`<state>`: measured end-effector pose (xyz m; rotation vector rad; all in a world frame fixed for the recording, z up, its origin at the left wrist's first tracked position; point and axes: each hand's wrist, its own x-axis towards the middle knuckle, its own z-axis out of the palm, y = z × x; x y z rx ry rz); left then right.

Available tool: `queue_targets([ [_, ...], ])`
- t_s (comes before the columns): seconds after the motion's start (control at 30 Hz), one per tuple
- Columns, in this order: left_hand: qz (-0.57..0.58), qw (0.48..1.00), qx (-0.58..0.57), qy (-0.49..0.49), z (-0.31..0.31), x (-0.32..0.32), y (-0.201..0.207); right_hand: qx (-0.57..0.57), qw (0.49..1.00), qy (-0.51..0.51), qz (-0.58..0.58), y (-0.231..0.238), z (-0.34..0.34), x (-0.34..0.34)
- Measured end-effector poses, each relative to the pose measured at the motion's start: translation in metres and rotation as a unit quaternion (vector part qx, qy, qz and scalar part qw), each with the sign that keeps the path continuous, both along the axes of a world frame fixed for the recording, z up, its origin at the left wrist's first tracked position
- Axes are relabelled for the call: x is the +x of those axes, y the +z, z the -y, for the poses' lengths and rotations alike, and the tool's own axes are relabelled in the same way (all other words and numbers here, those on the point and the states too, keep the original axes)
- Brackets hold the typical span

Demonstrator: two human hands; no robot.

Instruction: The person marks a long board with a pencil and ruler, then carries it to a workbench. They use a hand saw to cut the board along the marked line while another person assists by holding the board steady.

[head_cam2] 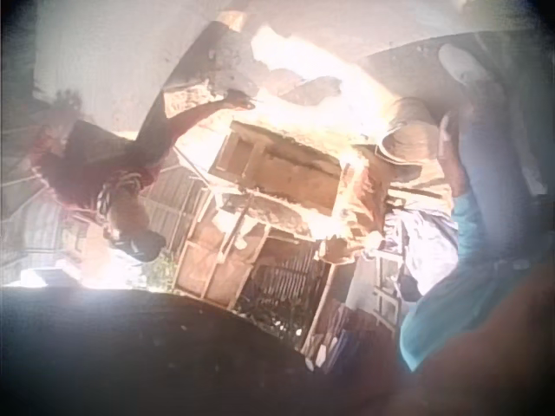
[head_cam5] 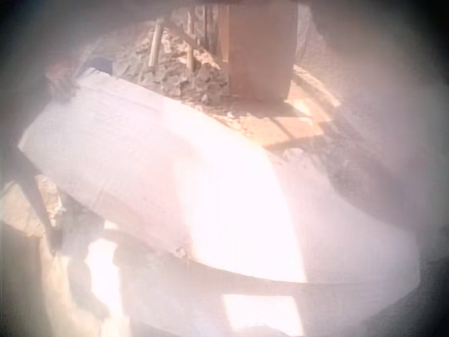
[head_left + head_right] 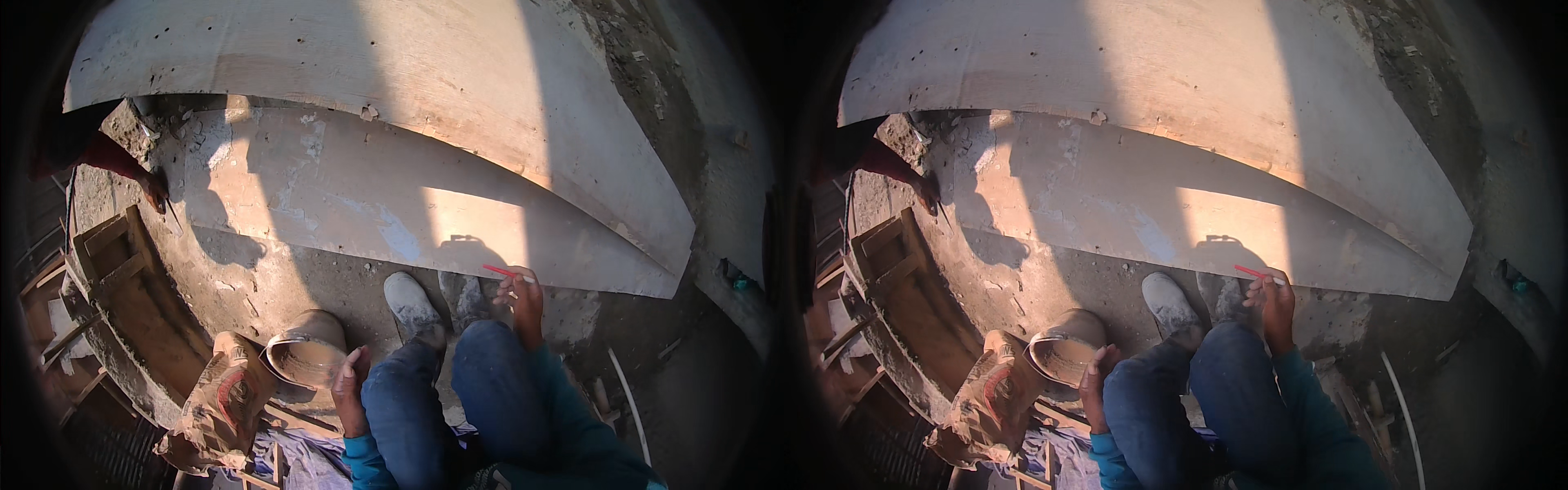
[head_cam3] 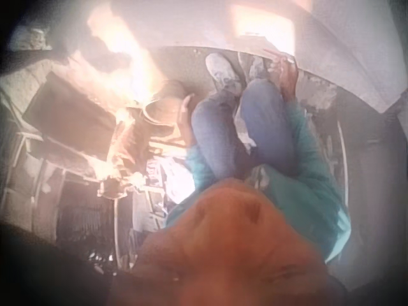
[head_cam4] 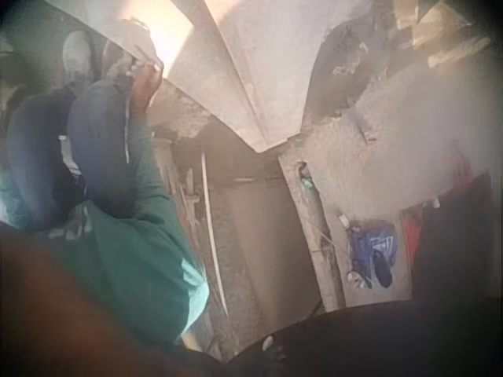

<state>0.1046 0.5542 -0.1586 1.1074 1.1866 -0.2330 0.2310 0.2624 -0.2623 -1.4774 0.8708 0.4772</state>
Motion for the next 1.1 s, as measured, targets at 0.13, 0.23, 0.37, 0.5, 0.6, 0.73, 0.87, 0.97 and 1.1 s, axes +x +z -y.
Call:
queue_targets([
  [0.13, -0.001, 0.997, 0.034, -0.066, 0.016, -0.002, 0.106, 0.001, 0.999, 0.03, -0.016, 0.076, 0.019, -0.026],
  [0.23, -0.031, 0.963, 0.124, -0.237, 0.035, -0.001, 0.17, -0.017, 0.999, 0.043, -0.019, 0.14, 0.031, -0.05],
  [0.37, 0.044, 0.971, 0.063, -0.225, 0.061, 0.024, 0.261, -0.08, 0.995, 0.016, -0.065, 0.218, 0.051, -0.098],
  [0.5, 0.154, 0.955, -0.033, -0.253, 0.077, 0.059, 0.345, -0.189, 0.975, 0.038, -0.105, 0.245, 0.093, -0.187],
  [0.6, 0.253, 0.915, -0.057, -0.309, 0.085, 0.081, 0.392, -0.229, 0.961, 0.066, -0.137, 0.269, 0.109, -0.245],
  [0.73, 0.335, 0.854, -0.094, -0.386, 0.115, 0.106, 0.451, -0.254, 0.951, 0.003, -0.179, 0.297, 0.127, -0.292],
  [0.87, 0.462, 0.705, -0.317, -0.436, 0.191, 0.132, 0.508, -0.392, 0.912, -0.091, -0.081, 0.296, 0.148, -0.317],
  [0.97, 0.517, 0.581, -0.486, -0.399, 0.279, 0.128, 0.545, -0.404, 0.901, -0.148, -0.051, 0.331, 0.176, -0.314],
  [1.1, 0.448, 0.498, -0.608, -0.427, 0.364, 0.097, 0.624, -0.37, 0.912, -0.172, -0.022, 0.308, 0.221, -0.332],
])
